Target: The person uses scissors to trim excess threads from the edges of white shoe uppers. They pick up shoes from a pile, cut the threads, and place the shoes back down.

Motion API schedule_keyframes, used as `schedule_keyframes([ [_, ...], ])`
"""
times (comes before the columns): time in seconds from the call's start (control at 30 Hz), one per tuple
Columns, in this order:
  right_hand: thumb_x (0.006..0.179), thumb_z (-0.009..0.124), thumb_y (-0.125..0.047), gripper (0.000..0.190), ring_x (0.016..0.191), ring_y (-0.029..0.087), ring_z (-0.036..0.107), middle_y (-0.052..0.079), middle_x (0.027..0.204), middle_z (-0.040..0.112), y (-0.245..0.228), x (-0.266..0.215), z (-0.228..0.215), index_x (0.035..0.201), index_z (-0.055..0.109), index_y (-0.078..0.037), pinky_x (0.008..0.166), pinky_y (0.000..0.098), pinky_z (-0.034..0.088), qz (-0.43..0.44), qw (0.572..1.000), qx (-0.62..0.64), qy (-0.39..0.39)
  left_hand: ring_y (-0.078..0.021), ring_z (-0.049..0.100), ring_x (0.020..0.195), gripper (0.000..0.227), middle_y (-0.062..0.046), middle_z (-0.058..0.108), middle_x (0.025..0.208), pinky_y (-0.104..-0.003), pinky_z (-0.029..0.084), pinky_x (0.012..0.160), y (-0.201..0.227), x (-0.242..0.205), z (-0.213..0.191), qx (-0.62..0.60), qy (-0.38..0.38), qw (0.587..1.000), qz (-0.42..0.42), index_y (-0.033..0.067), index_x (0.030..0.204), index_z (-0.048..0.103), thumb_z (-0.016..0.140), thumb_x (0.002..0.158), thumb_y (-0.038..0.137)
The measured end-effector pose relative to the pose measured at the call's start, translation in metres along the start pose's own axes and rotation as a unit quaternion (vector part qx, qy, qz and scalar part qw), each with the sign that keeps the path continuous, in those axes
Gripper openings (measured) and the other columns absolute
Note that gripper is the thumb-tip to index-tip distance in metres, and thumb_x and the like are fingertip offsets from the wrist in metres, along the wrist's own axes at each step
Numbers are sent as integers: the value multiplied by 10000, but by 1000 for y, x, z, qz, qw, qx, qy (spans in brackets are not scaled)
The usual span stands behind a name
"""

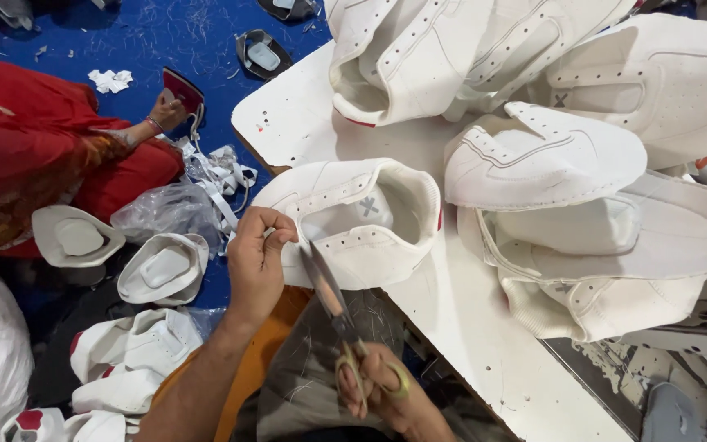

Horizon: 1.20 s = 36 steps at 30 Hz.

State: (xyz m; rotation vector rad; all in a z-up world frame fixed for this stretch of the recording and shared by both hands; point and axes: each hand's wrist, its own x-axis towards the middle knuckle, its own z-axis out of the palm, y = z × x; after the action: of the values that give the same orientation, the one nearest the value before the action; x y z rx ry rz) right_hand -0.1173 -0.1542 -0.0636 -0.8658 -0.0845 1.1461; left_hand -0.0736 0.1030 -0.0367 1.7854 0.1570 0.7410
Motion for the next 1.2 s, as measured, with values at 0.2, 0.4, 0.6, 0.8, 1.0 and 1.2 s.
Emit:
schedule_keyframes([
  [0.2,861,753,-647,623,547,116,579,28,641,539,16,-1,-6,804,540,-65,448,215,430,-8,999,28,26,-163,535,841,187,-61,575,909,-276,466,813,-7,5,-22,-89,85,989,-83,35,1003,571,629,1073,198],
  [0.4,808,708,-730,728,608,151,615,62,695,573,0,4,2,853,566,-18,506,239,481,-5,999,38,-24,-335,495,1138,213,-150,578,1166,-446,425,971,13,33,-35,239,-38,963,122,47,1101,682,737,904,107],
  [0.6,825,706,-717,712,617,165,627,71,717,586,-13,22,6,866,575,-18,547,253,514,-4,999,24,-21,-314,526,982,163,-109,603,980,-426,459,845,-3,38,-26,181,-78,977,80,13,911,625,770,836,11],
  [0.8,918,759,-593,581,585,141,598,38,681,557,-5,33,6,833,567,-51,496,227,467,-26,999,34,-1,-197,548,849,92,-34,602,863,-339,466,765,-22,20,-29,26,1,999,41,18,936,599,687,910,14],
  [1.0,875,706,-666,627,637,153,606,50,749,590,-30,15,43,902,582,-52,535,253,479,-74,995,-27,-60,-84,521,925,183,21,585,1011,-250,454,832,-86,-2,-40,-97,100,971,-196,41,1156,583,604,1105,215],
  [1.2,896,715,-639,609,620,138,554,22,734,546,-53,15,45,941,533,-60,537,260,459,-148,988,28,33,-181,680,1144,492,-105,703,1273,-326,510,1027,-23,-1,-41,-429,17,827,-362,0,1392,556,692,945,153],
])
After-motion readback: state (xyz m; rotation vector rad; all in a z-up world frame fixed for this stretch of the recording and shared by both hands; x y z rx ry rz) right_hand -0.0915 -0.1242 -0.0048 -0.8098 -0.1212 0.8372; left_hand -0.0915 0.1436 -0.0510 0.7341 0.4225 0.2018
